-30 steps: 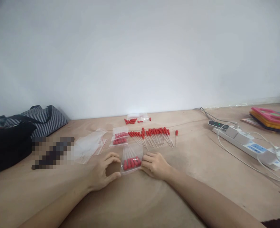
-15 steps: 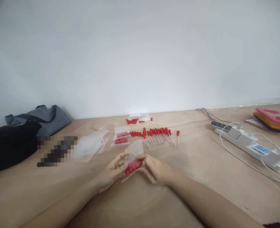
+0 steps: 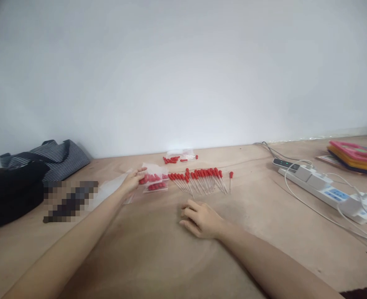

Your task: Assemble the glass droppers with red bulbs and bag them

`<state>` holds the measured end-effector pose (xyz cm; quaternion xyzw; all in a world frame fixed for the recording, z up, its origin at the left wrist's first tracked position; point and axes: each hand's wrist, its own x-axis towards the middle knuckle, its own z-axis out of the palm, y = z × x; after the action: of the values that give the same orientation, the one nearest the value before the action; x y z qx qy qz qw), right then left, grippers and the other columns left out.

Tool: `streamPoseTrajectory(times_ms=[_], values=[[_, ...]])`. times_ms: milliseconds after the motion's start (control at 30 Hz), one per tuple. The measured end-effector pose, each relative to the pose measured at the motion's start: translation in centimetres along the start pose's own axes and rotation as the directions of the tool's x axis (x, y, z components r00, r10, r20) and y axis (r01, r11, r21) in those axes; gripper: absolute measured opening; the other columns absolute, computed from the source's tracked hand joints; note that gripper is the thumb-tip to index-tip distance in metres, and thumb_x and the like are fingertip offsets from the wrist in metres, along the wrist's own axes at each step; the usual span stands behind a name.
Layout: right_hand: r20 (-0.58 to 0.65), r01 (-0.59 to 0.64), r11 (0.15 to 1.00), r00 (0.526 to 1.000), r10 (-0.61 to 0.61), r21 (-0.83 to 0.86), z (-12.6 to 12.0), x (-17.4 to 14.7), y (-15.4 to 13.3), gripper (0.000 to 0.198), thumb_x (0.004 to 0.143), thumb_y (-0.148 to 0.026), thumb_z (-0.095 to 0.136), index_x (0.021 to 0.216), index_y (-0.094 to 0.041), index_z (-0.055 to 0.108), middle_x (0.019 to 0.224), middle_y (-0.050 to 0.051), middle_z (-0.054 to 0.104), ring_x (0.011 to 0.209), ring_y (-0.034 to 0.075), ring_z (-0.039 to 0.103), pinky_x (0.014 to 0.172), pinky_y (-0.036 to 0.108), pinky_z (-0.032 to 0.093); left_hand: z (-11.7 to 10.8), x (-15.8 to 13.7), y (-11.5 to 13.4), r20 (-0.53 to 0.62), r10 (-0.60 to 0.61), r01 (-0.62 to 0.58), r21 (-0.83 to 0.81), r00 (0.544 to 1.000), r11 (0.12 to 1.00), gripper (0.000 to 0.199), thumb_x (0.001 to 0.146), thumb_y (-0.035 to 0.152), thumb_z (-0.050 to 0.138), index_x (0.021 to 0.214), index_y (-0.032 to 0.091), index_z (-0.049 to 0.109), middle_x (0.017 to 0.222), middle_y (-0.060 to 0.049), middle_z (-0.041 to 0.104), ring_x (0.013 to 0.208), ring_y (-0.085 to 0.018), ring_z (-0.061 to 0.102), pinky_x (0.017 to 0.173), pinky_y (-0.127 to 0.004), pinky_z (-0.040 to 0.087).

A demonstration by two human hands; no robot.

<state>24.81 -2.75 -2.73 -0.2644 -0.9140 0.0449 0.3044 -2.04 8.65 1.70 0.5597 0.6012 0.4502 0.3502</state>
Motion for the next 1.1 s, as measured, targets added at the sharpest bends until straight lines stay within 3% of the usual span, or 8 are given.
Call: streamPoseTrajectory(times_ms=[133, 233, 333, 467, 633, 833, 967, 1100], values=[[0.020, -0.026, 0.999, 0.999, 0.026, -0.025, 0.0, -0.1, 0.0, 0.018, 0.087, -0.030, 0.040, 0.087, -0.018, 0.054, 0.100, 0.009, 0.054, 0.079, 0.014, 0.055, 0.067, 0.027, 0.045, 0.7, 2.8, -0.6, -0.037, -0.038, 0.047, 0.256, 0.999, 0.966, 0.027, 0.086, 0.023, 0.050, 0.110, 0.011, 0.051, 0.094, -0.007, 0.060, 0.080, -0.016, 0.060, 0.070, -0.033, 0.050], [0.015, -0.030, 0.999, 0.999, 0.031, -0.036, 0.0, -0.2, 0.3, 0.018, 0.087, -0.030, 0.041, 0.086, -0.018, 0.055, 0.099, 0.009, 0.054, 0.076, 0.013, 0.055, 0.066, 0.026, 0.045, 0.5, 3.3, -0.9, -0.088, -0.004, 0.045, 0.461, 0.996, 0.886, 0.029, 0.083, 0.027, 0.055, 0.109, 0.013, 0.054, 0.112, -0.010, 0.055, 0.102, -0.024, 0.053, 0.086, -0.041, 0.043], [0.016, -0.027, 0.999, 0.999, 0.027, -0.044, 0.0, -0.2, 0.4, 0.018, 0.087, -0.030, 0.041, 0.085, -0.018, 0.055, 0.099, 0.009, 0.054, 0.077, 0.013, 0.054, 0.067, 0.026, 0.045, -1.0, 3.0, -1.3, -0.128, 0.073, 0.023, 0.623, 0.989, 0.782, 0.028, 0.080, 0.026, 0.055, 0.105, 0.014, 0.059, 0.115, -0.012, 0.056, 0.115, -0.028, 0.044, 0.097, -0.039, 0.032], [0.021, -0.019, 0.999, 1.000, 0.020, -0.043, 0.0, -0.1, 0.3, 0.019, 0.087, -0.029, 0.041, 0.083, -0.018, 0.056, 0.098, 0.009, 0.054, 0.078, 0.013, 0.054, 0.069, 0.026, 0.044, -4.4, 2.4, -2.6, -0.183, 0.106, 0.074, 0.767, 0.977, 0.637, 0.034, 0.077, 0.029, 0.051, 0.107, 0.015, 0.059, 0.121, -0.014, 0.053, 0.118, -0.034, 0.039, 0.097, -0.045, 0.029], [0.025, -0.017, 0.998, 1.000, 0.018, -0.058, 0.2, 0.0, 0.4, 0.021, 0.087, -0.030, 0.041, 0.078, -0.017, 0.056, 0.098, 0.009, 0.054, 0.072, 0.012, 0.053, 0.065, 0.026, 0.044, -7.1, 2.2, -4.7, -0.179, 0.072, 0.115, 0.844, 0.981, 0.524, 0.037, 0.074, 0.037, 0.052, 0.100, 0.014, 0.065, 0.108, -0.015, 0.063, 0.104, -0.033, 0.054, 0.083, -0.037, 0.042], [0.032, -0.023, 0.998, 0.999, 0.025, -0.064, 0.2, -0.1, 0.4, 0.021, 0.086, -0.029, 0.042, 0.076, -0.017, 0.056, 0.097, 0.009, 0.054, 0.070, 0.012, 0.053, 0.064, 0.026, 0.044, -6.7, 1.7, -5.4, -0.184, 0.114, 0.110, 0.876, 0.976, 0.470, 0.029, 0.078, 0.034, 0.047, 0.083, 0.019, 0.071, 0.091, -0.011, 0.069, 0.088, -0.031, 0.062, 0.071, -0.035, 0.045], [0.027, -0.023, 0.997, 0.999, 0.025, -0.067, 0.2, -0.1, 0.4, 0.021, 0.086, -0.029, 0.041, 0.077, -0.017, 0.056, 0.097, 0.009, 0.054, 0.070, 0.012, 0.053, 0.063, 0.026, 0.044, -6.5, 0.6, -4.3, -0.224, 0.224, 0.090, 0.869, 0.948, 0.487, 0.035, 0.083, 0.031, 0.039, 0.084, 0.015, 0.070, 0.083, -0.013, 0.070, 0.084, -0.032, 0.063, 0.068, -0.037, 0.047], [0.010, -0.030, 0.997, 0.999, 0.031, -0.072, 0.2, 0.0, 0.4, 0.020, 0.086, -0.028, 0.043, 0.076, -0.017, 0.056, 0.096, 0.009, 0.055, 0.069, 0.012, 0.053, 0.063, 0.026, 0.044, -5.7, -2.1, -2.5, -0.155, 0.420, -0.087, 0.860, 0.894, 0.503, 0.034, 0.085, 0.027, 0.036, 0.099, 0.016, 0.065, 0.107, -0.007, 0.065, 0.102, -0.024, 0.057, 0.085, -0.032, 0.044]])
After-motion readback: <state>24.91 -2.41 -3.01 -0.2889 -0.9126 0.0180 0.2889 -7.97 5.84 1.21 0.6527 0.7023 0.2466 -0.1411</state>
